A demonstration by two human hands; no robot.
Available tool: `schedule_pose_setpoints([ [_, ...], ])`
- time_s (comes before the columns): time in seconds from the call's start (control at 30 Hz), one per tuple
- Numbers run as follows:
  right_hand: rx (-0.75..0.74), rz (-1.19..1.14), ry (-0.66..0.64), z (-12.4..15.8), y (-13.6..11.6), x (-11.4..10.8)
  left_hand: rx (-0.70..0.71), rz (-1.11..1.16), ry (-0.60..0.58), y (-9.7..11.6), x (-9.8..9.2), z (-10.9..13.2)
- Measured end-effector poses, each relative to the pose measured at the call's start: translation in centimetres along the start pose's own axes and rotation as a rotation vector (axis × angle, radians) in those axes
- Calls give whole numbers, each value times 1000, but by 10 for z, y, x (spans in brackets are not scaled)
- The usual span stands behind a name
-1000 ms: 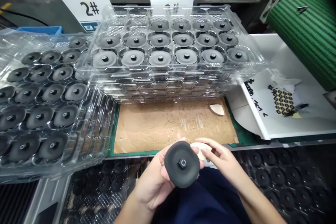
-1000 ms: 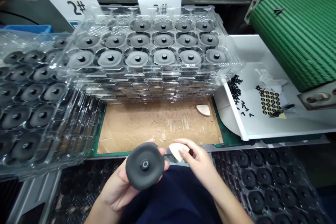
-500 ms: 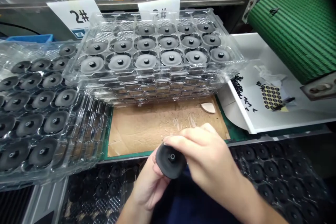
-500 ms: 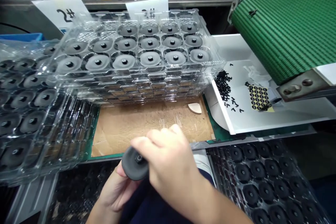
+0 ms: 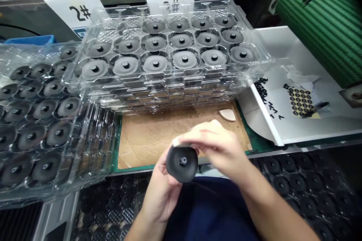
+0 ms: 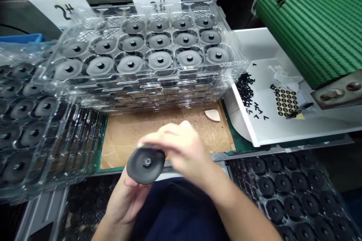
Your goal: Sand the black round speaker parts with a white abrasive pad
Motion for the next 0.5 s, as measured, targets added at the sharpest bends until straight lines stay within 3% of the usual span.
schedule_pose_setpoints([
  [0.07,242,-72,8,11,37,9,59,31,20,10,-2,1],
  [0.13,391,-111,-15,31,66,29,66,49,42,16,-5,2],
  [0.23,443,-94,-77,59,93,66,18,53,32,18,-6,-2],
  [0.3,478,-76,-86,69,104,78,-8,61,22,17,-7,-5],
  [0.4,530,-76,-39,61,102,64,-27,75,8,15,-7,-10],
  [0.5,528,-72,102,31,70,25,-27,108,-22,13,-5,-13],
])
Point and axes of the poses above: each hand's wrist, its own z-axis away from the middle knuckle, its own x-axis out of the palm, y = z × x, the point moved 7 cm from there along -z, towards the middle knuckle, and after that the axes turned 9 degrees about z, right-handed, at the moved point
